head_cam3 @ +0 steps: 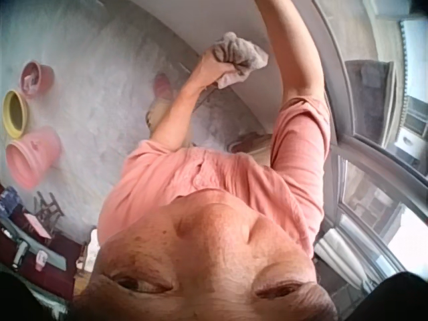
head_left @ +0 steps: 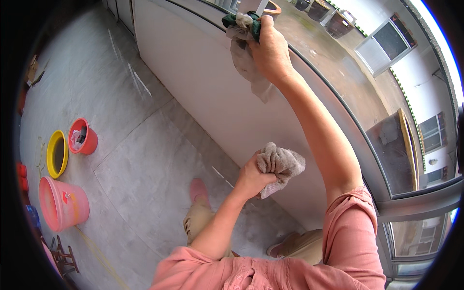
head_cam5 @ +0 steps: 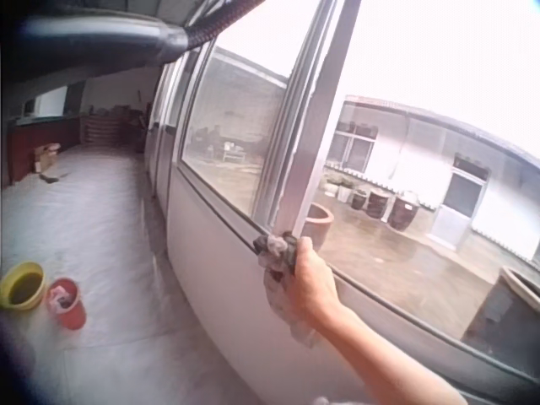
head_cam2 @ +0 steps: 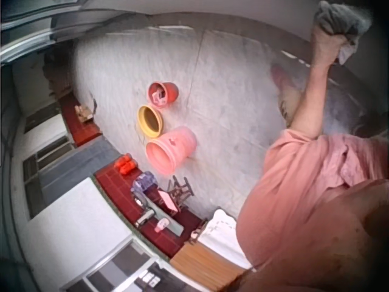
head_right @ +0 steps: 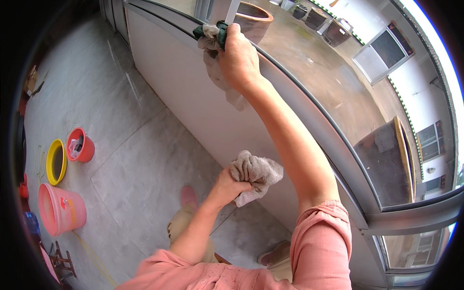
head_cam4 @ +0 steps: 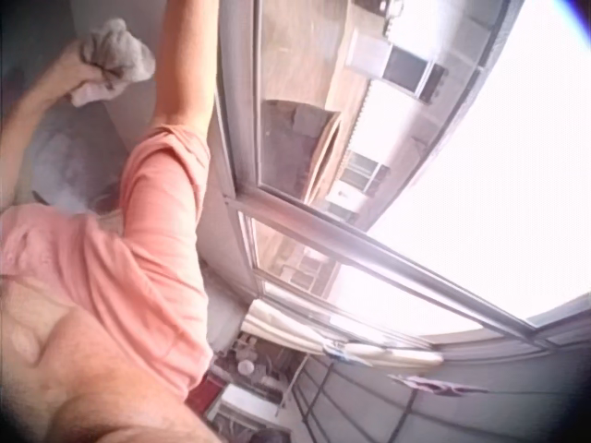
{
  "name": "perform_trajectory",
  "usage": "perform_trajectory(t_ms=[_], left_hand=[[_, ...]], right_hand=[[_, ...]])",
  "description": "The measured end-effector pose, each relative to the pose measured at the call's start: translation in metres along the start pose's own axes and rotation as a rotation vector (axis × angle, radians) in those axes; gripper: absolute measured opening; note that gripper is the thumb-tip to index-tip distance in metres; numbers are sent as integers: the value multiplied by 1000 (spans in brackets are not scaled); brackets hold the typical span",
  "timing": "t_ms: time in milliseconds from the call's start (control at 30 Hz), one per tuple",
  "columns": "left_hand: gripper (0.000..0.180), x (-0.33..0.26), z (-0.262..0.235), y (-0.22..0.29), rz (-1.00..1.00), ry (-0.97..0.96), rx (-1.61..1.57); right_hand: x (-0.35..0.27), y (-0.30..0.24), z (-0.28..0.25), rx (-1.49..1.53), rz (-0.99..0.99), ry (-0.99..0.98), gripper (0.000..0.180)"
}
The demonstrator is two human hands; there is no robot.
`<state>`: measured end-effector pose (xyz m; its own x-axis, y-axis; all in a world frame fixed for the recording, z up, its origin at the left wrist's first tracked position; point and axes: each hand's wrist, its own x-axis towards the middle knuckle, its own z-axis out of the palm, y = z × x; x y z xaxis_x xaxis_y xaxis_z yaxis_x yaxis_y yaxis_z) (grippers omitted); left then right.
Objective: The person sits on a small stool and wipes the lower frame and glass of a large window using two cloths. They alternate between the cloths to clean the horizontal and vertical sections of the window frame and the glass surface.
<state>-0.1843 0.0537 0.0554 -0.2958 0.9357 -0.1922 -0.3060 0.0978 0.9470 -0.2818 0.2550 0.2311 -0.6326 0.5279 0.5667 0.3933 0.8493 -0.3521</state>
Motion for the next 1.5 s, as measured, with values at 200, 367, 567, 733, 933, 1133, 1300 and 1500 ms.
perform_trajectory(t_ms=[200,367,567,733,933,1133,1300,1500], left_hand=[[67,3,0,7,-4,24,64],[67,20,1,-11,33,0,-14],[43,22,3,0,9,45,72],[42,19,6,-7,9,8,94],[45,14,15,-23,57,-6,63],[46,7,20,-31,24,-62,76],[46,4,18,-30,11,-80,98],[42,-1,18,-24,19,-99,-18]], right_hand=[[28,-3,32,-34,-101,-9,38],[18,0,30,-104,-145,-118,38],[-45,31,-32,-48,-119,-120,37],[-139,52,-128,-66,-56,-150,42],[-299,99,-269,-68,184,-196,69],[-401,116,-366,-305,469,-250,88],[-370,53,-384,-609,673,-304,46],[-275,27,-330,-55,386,-48,47]])
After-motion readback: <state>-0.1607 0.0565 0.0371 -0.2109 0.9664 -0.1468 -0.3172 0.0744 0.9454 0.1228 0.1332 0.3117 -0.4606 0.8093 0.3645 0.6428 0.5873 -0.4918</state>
